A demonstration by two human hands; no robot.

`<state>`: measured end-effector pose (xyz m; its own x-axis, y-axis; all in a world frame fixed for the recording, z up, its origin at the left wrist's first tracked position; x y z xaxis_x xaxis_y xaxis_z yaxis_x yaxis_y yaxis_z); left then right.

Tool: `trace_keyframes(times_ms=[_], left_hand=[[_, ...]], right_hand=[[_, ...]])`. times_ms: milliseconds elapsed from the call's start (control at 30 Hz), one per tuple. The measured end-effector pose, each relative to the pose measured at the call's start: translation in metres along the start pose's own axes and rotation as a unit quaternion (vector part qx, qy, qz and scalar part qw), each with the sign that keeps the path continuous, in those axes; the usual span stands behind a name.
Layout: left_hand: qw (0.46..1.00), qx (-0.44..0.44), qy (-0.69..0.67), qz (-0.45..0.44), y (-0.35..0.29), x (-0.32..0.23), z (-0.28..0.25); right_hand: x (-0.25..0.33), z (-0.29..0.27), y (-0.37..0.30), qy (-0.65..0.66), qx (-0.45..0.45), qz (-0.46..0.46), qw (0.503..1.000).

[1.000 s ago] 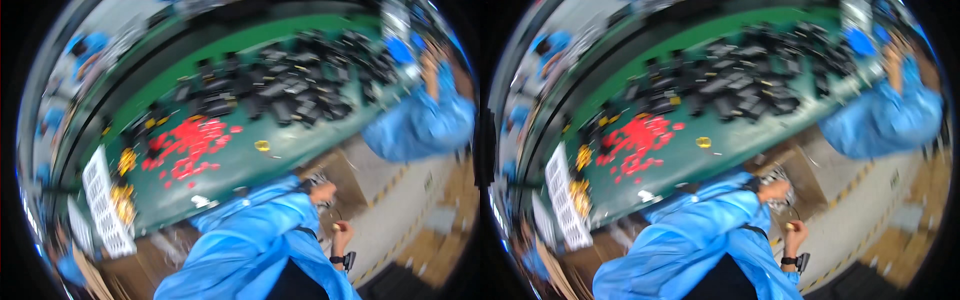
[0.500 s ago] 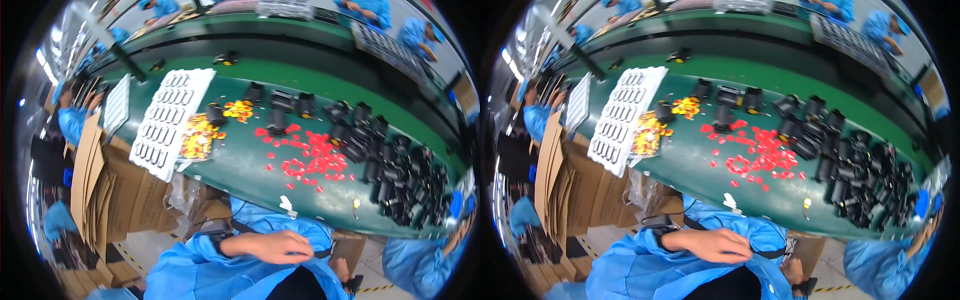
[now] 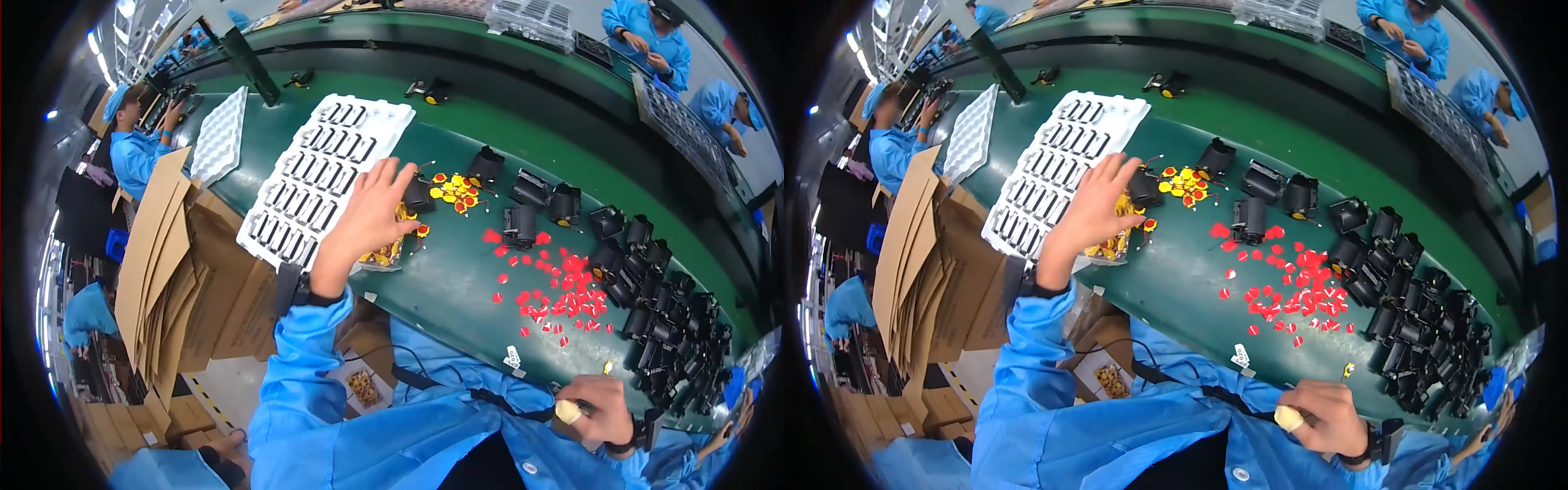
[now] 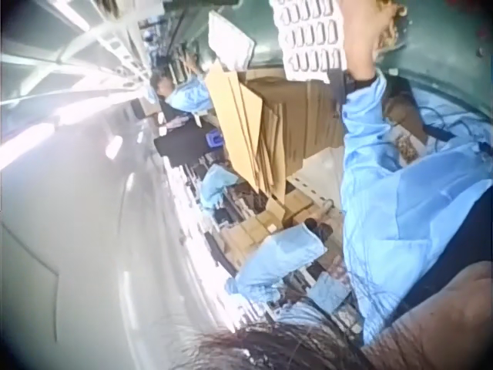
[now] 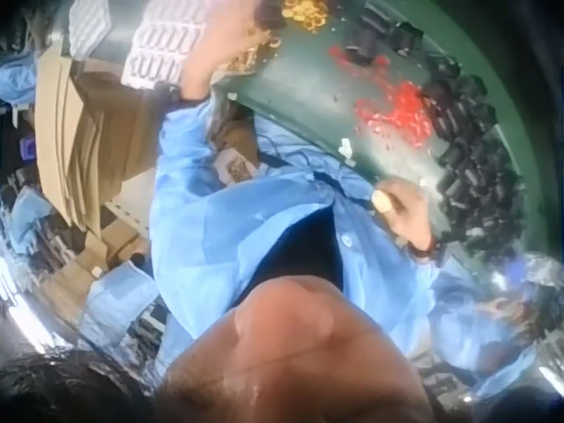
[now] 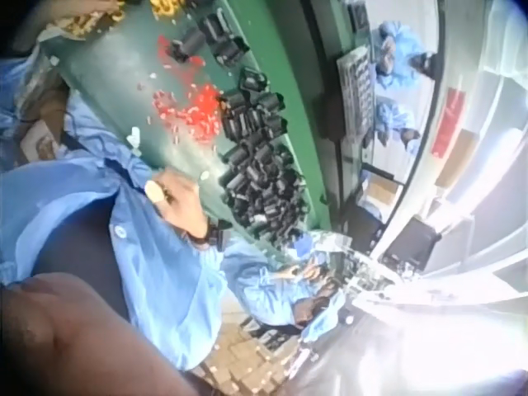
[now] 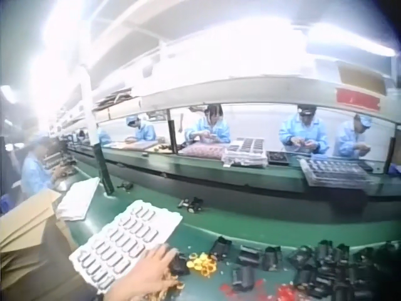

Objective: Assembling small plastic and rubber components at a factory assembly line workbench.

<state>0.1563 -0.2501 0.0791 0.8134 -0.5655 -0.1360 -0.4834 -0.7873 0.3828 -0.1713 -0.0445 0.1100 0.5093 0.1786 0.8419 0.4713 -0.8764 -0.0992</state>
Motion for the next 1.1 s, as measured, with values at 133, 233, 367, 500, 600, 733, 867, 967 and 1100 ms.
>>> trace_keyframes(times_ms=[133, 233, 367, 500, 600, 733, 867, 967, 1100], left_hand=[[0.999, 0.013, -0.037, 0.029, 0.018, 0.008, 0.006], [0.974, -0.103, -0.196, -0.050, 0.012, -0.008, -0.026], [0.531, -0.196, -0.800, -0.200, 0.016, -0.068, 0.008], [0.403, -0.047, -0.876, -0.260, 0.029, -0.140, 0.052], [0.441, -0.007, -0.860, -0.255, 0.040, -0.158, 0.058], [0.512, 0.066, -0.836, -0.187, 0.048, -0.170, 0.057], [0.663, -0.079, -0.728, -0.157, 0.026, -0.131, 0.026], [0.783, -0.140, -0.573, -0.197, -0.015, -0.059, -0.008], [0.932, -0.151, -0.194, -0.265, -0.032, 0.081, -0.027]], right_hand=[[0.017, -0.012, 0.009, -0.014, -0.003, -0.082, 0.996], [0.022, -0.024, 0.007, -0.039, -0.027, -0.108, 0.993], [0.051, -0.048, 0.055, -0.193, -0.169, -0.187, 0.948], [0.051, -0.069, 0.123, -0.208, -0.161, -0.155, 0.952], [0.030, -0.077, 0.151, -0.070, -0.043, -0.053, 0.995], [-0.022, -0.108, 0.171, 0.125, -0.081, 0.138, 0.979], [-0.112, -0.204, 0.197, 0.025, -0.247, 0.149, 0.957], [-0.241, -0.304, 0.189, 0.010, -0.278, 0.255, 0.926], [-0.291, -0.313, 0.185, 0.081, -0.308, 0.372, 0.872]])
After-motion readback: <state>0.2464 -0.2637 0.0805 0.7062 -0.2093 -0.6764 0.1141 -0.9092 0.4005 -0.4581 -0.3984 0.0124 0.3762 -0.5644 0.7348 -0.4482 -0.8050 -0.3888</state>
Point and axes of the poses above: each hand's wrist, its own y-axis towards the middle knuckle, its own z-axis out of the palm, x = y × z, the point moved 7 cm from there along y, towards the middle knuckle, and after that the axes turned 9 degrees about z, right-handed, at the moved point
